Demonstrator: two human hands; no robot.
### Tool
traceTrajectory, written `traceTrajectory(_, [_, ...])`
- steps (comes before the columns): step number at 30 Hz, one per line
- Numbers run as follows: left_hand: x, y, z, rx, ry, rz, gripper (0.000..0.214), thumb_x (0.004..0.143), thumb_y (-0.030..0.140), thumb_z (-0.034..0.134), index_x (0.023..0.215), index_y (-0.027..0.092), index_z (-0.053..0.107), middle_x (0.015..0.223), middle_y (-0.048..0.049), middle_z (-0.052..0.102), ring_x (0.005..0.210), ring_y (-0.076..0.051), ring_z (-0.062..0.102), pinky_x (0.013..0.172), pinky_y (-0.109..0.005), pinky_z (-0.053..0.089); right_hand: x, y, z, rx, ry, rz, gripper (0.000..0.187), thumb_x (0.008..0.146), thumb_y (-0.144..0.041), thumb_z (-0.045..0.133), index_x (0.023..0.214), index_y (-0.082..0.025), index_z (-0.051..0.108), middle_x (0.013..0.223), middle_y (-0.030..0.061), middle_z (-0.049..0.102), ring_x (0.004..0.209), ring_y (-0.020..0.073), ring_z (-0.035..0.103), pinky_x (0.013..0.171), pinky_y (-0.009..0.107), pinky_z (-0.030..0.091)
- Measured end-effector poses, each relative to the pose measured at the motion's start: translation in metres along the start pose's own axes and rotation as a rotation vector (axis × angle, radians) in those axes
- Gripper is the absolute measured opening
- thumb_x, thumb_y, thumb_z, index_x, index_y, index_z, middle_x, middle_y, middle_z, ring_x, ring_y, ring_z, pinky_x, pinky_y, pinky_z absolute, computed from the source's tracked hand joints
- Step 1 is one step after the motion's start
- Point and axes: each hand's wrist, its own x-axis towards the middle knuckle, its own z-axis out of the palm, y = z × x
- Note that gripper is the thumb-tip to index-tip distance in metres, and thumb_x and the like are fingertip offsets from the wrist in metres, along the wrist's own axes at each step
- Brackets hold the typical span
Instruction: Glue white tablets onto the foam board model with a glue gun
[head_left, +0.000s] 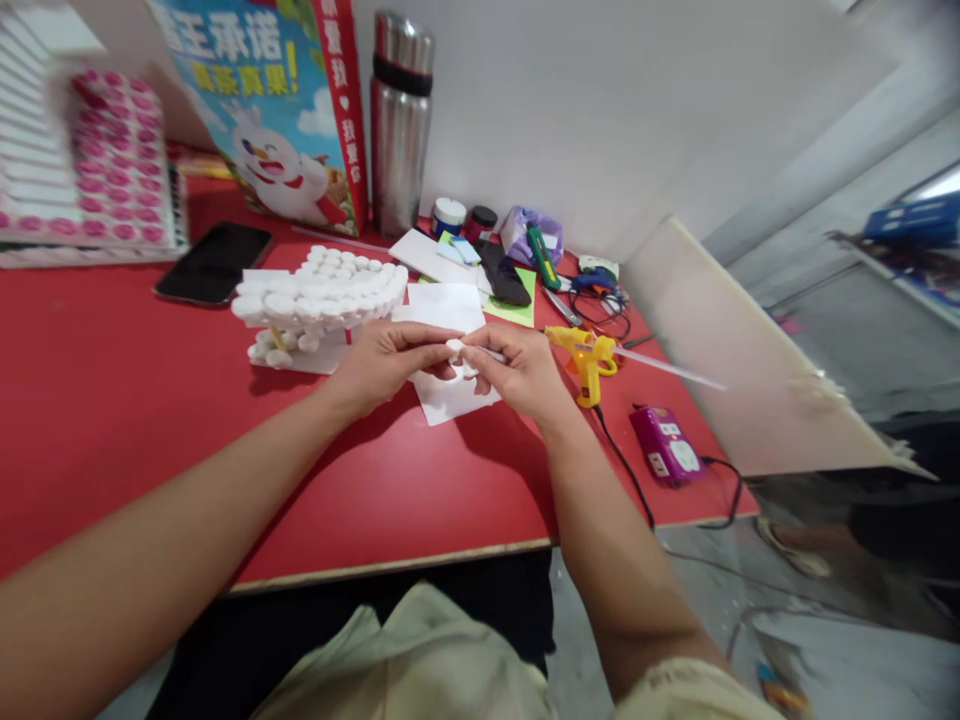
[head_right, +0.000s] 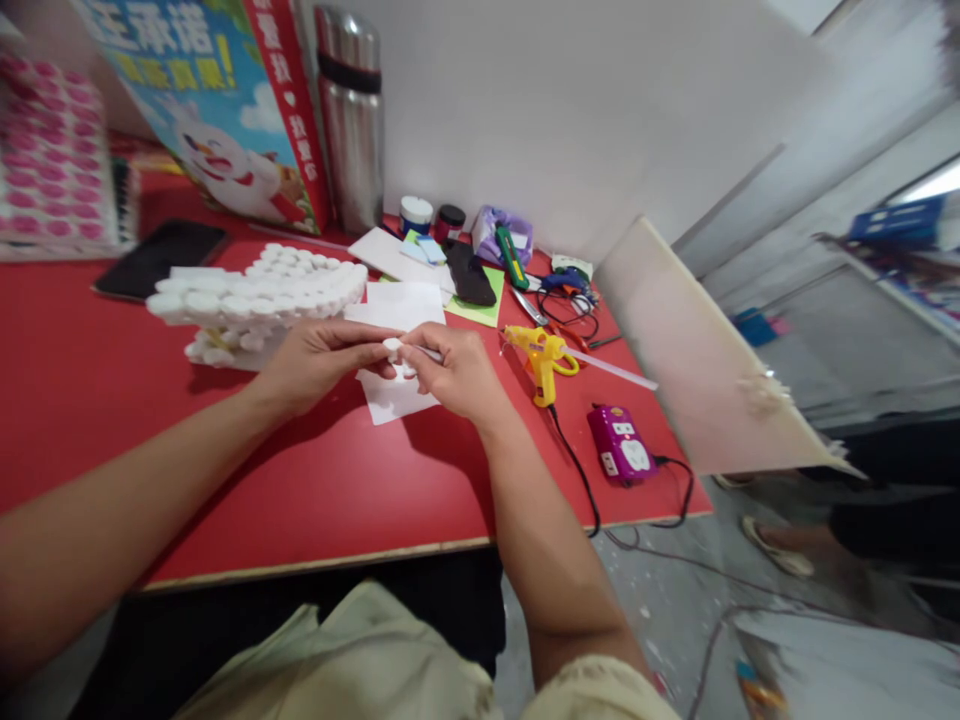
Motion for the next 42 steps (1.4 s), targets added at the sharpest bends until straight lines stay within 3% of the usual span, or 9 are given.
traceTrajectory(9, [-0.001,0.002,0.006,0.195,0.029,0.163,0.021,0.086,0.031,0.072,0.098,0.015,0.079,0.08,-0.0043,0.077,0.073,-0.018,0.072,0.075,-0.029,0.056,0.002,-0.001,0.01,0.04,0.111,0.12,0.025,0.086,-0.039,0.075,0.08,-0.016,0.068,0.062,-0.001,0.068,0.045,0.0097,0.061,0.047,0.021,0.046])
traceTrajectory(12, [-0.002,0.002,0.006,0.213,0.039,0.185,0.02,0.089,0.032,0.069,0.099,0.016,0.077,0.077,-0.003,0.074,0.072,-0.016,0.068,0.073,-0.029,0.054,0.005,-0.005,0.005,0.31,0.042,0.301,0.04,0.088,-0.056,0.071,0.093,-0.017,0.065,0.073,0.0031,0.074,0.051,0.0146,0.068,0.051,0.025,0.056])
traceTrajectory(14, [-0.001,0.001,0.005,0.225,0.048,0.199,0.022,0.09,0.033,0.068,0.102,0.017,0.076,0.082,-0.0034,0.074,0.075,-0.017,0.068,0.075,-0.03,0.053,0.009,-0.007,0.0,0.532,-0.055,0.452,0.048,0.097,-0.064,0.052,0.105,-0.018,0.061,0.076,0.006,0.076,0.058,0.0191,0.073,0.055,0.031,0.062])
traceTrajectory(18, [0.0,0.001,0.003,0.263,0.043,0.239,0.022,0.091,0.034,0.067,0.104,0.018,0.075,0.101,-0.0056,0.077,0.089,-0.02,0.069,0.084,-0.032,0.053,0.014,-0.004,-0.007,0.859,-0.228,0.6,0.052,0.11,-0.048,0.017,0.117,-0.017,0.057,0.084,0.0083,0.076,0.068,0.0194,0.076,0.061,0.034,0.065])
traceTrajectory(24, [-0.002,0.006,0.003,0.314,0.006,0.236,0.023,0.092,0.031,0.064,0.107,0.017,0.075,0.111,-0.0083,0.077,0.1,-0.023,0.069,0.092,-0.035,0.05,0.012,0.0,-0.003,1.025,-0.31,0.631,0.039,0.111,-0.034,0.023,0.109,-0.017,0.058,0.07,-0.0026,0.059,0.056,0.0124,0.063,0.062,0.034,0.065])
traceTrajectory(28, [-0.002,0.003,0.003,0.304,0.025,0.215,0.024,0.092,0.034,0.065,0.107,0.018,0.075,0.107,-0.0072,0.078,0.095,-0.022,0.069,0.088,-0.034,0.051,0.01,-0.001,-0.001,1.007,-0.312,0.605,0.027,0.107,-0.039,0.044,0.109,-0.018,0.061,0.07,-0.006,0.048,0.051,0.008,0.045,0.055,0.026,0.061])
traceTrajectory(32, [-0.001,0.003,0.003,0.282,0.045,0.21,0.023,0.09,0.035,0.067,0.104,0.019,0.077,0.097,-0.0053,0.078,0.088,-0.02,0.069,0.085,-0.032,0.052,0.007,-0.005,-0.002,0.934,-0.273,0.566,0.02,0.095,-0.036,0.067,0.102,-0.018,0.064,0.071,-0.007,0.045,0.052,0.0061,0.039,0.049,0.019,0.051])
traceTrajectory(37, [-0.001,0.003,0.005,0.224,0.084,0.164,0.024,0.087,0.037,0.071,0.1,0.018,0.077,0.09,-0.0051,0.076,0.079,-0.017,0.066,0.077,-0.03,0.053,0.005,-0.006,-0.003,0.751,-0.15,0.475,0.033,0.079,-0.032,0.082,0.105,-0.017,0.069,0.072,-0.0066,0.051,0.054,0.0055,0.042,0.052,0.021,0.05])
traceTrajectory(42, [-0.001,0.001,0.007,0.128,0.107,0.121,0.027,0.084,0.04,0.074,0.099,0.017,0.077,0.09,-0.0056,0.075,0.077,-0.016,0.064,0.073,-0.029,0.053,0.006,-0.002,0.003,0.306,0.008,0.247,0.03,0.08,-0.041,0.079,0.095,-0.015,0.071,0.078,-0.0017,0.063,0.056,0.0084,0.055,0.055,0.026,0.054])
